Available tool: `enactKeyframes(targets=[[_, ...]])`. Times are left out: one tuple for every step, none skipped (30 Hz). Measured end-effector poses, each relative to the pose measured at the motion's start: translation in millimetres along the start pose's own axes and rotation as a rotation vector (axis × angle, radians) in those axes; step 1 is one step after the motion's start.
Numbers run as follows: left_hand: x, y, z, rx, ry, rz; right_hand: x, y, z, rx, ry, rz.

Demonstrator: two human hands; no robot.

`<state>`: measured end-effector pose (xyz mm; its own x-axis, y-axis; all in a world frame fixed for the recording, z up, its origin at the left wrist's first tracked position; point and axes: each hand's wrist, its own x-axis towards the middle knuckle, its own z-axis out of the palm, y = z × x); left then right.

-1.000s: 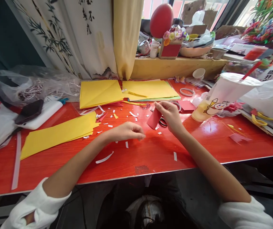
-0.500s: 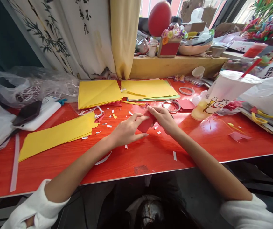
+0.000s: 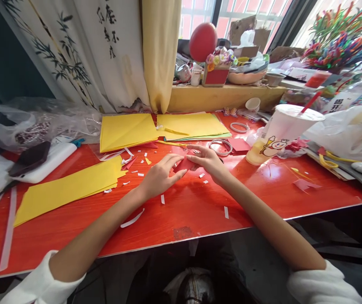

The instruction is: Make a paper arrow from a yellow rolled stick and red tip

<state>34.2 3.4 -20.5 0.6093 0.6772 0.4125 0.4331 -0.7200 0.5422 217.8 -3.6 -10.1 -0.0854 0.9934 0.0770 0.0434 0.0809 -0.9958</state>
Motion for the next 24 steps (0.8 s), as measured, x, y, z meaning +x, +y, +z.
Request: enactKeyframes(targets=[[0.4,0.5,-0.5,-0.032,0.004,-0.012,0.2,0.7,0.5,-0.014,-0.001,-0.031],[1.0,1.0,-1.2,-0.076,0.0,-0.036,0.4,1.3,1.1,-0.029,-0.005,-0.062],[1.8,1.3,-2.0,-0.143,-0.022,-0.074,0.4,1.6,1.7,-0.04,-0.014,-0.084],[2.7,1.4,-3.2,-0.238,-0.053,-0.125,0.2,1.4,2.2,-0.045,-0.026,-0.097],[3.7,1.4,-4.5,-0.358,-0.087,-0.192,-0.1,0.7,2.6,-0.042,-0.044,-0.101],[4.8,1.2,-5.9,-0.488,-0.114,-0.267,-0.6,-0.5,2.6,-0.032,-0.063,-0.103],[5.8,0.9,-7.4,-0.615,-0.134,-0.337,-1.2,-2.0,2.4,-0.018,-0.082,-0.108],[6.7,0.7,-8.7,-0.73,-0.144,-0.392,-2.0,-3.8,2.0,-0.003,-0.096,-0.118],[7.5,0.6,-9.9,-0.822,-0.142,-0.428,-3.0,-5.8,1.3,0.009,-0.109,-0.13],[8.1,0.6,-10.7,-0.889,-0.131,-0.444,-3.9,-7.6,0.5,0.015,-0.122,-0.141],[8.5,0.9,-11.3,-0.932,-0.116,-0.447,-4.9,-9.3,-0.3,0.016,-0.137,-0.149],[8.9,1.4,-11.6,-0.96,-0.093,-0.446,-5.7,-10.7,-1.1,0.014,-0.15,-0.152],[9.1,2.0,-11.6,-0.977,-0.063,-0.445,-6.3,-11.8,-1.9,0.01,-0.162,-0.149],[9.3,2.6,-11.6,-0.987,-0.032,-0.445,-6.7,-12.5,-2.5,0.007,-0.168,-0.142],[9.4,3.2,-11.6,-0.993,-0.002,-0.444,-6.6,-13.0,-3.2,0.004,-0.169,-0.131],[9.5,3.7,-11.7,-1.0,0.022,-0.437,-6.3,-13.3,-3.9,0.001,-0.162,-0.118],[9.5,4.0,-12.0,-1.007,0.04,-0.425,-5.6,-13.3,-4.6,-0.002,-0.149,-0.1],[9.5,4.1,-12.4,-1.013,0.054,-0.411,-4.7,-13.1,-5.3,-0.004,-0.135,-0.079],[9.4,4.0,-12.9,-1.014,0.067,-0.404,-3.7,-12.8,-6.1,-0.002,-0.126,-0.052],[9.3,3.6,-13.4,-1.011,0.081,-0.406,-2.7,-12.3,-6.8,0.005,-0.126,-0.02],[9.1,3.1,-13.6,-1.003,0.09,-0.419,-1.8,-11.7,-7.5,0.016,-0.131,0.013],[9.0,2.5,-13.7,-0.989,0.099,-0.437,-1.1,-11.1,-8.0,0.032,-0.138,0.042],[8.8,1.8,-13.4,-0.97,0.11,-0.455,-0.7,-10.4,-8.3,0.048,-0.145,0.062],[8.7,1.2,-12.9,-0.945,0.118,-0.467,-0.4,-9.8,-8.4,0.06,-0.148,0.074]])
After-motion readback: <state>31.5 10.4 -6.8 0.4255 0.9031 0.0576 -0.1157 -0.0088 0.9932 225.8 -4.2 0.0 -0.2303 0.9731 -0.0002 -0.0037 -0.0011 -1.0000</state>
